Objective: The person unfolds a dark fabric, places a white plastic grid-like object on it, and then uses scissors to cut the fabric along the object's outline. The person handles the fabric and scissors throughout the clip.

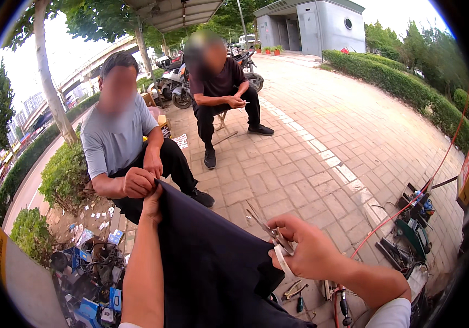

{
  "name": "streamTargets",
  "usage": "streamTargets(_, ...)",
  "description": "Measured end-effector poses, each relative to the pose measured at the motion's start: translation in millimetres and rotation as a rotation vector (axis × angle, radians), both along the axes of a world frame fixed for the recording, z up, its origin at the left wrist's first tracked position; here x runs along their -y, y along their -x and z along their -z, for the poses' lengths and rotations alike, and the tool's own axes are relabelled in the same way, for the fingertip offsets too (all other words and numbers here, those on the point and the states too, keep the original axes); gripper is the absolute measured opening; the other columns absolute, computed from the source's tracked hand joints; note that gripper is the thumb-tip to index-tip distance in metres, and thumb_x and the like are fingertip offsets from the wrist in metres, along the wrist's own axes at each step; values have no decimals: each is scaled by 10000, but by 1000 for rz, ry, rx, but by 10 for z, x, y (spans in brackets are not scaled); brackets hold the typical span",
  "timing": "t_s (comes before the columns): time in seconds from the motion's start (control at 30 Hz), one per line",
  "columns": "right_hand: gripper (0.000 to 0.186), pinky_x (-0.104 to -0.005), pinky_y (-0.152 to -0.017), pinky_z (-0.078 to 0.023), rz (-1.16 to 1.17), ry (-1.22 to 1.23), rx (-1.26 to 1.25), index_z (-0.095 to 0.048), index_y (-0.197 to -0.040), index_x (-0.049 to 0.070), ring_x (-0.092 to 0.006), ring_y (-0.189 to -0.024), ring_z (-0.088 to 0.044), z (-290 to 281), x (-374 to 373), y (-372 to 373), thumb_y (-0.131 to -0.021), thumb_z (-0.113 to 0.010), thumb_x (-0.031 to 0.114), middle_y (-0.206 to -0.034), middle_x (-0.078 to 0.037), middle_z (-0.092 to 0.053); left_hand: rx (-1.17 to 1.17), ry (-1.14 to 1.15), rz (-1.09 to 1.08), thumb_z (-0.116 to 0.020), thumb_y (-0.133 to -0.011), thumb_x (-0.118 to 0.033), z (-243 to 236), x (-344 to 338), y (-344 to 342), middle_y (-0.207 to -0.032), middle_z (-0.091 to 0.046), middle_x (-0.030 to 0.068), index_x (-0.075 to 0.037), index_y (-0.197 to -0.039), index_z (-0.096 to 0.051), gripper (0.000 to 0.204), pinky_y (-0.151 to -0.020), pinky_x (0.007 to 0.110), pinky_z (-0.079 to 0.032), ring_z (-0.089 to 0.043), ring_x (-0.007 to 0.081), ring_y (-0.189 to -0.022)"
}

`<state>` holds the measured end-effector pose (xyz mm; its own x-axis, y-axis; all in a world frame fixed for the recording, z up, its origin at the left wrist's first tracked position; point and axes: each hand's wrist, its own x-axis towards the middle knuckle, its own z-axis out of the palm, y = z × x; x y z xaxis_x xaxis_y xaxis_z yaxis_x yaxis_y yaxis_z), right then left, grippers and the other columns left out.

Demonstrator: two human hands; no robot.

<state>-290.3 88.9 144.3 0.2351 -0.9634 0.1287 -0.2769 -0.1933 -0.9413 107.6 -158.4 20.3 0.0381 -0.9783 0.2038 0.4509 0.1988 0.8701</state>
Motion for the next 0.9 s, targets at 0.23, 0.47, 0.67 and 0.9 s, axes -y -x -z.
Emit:
streamTargets(0.23, 463, -297, -739, -483, 46, 26, -110, -500, -1194, 57, -167, -845, -606, -19, 165, -71, -774, -690, 11, -914, -80, -635, 846, 164, -861, -685, -854, -218, -905, -1517, 1172, -1101, -544, 93, 19, -1204, -569, 438, -846, 278, -415, -514, 168, -938)
streamTargets(0.47, 460, -350, -685, -480, 67, 192, -87, -504, -1172, 72, -280, -758, -632, 99, 225, -162, -746, -657, -12, -750, -116, -628, 983, 580, -44, -656, -789, 62, -1293, -2259, 1967, -1105, -624, 120, 15, -1113, -604, 331, -609, 238, -472, -574, 121, -688)
streamTargets(0.67, 436, -363, -666, -464, 79, 266, -76, -498, -1176, 74, -275, -719, -606, 150, 236, -181, -769, -648, 28, -743, -116, -615, 1053, 472, -277, -703, -722, 36, -1204, -2393, 2132, -909, -539, 66, 8, -1000, -573, 308, -549, 243, -424, -489, 116, -603)
streamTargets(0.9, 409, -359, -674, -465, -29, 30, -55, -520, -1151, 30, -247, -716, -584, -104, 339, -371, -765, -652, 60, -786, -151, -623, 998, 431, -693, -807, -631, -80, -582, -2467, 2490, -889, -521, 125, -34, -1039, -458, 539, -667, 390, -477, -555, 324, -815)
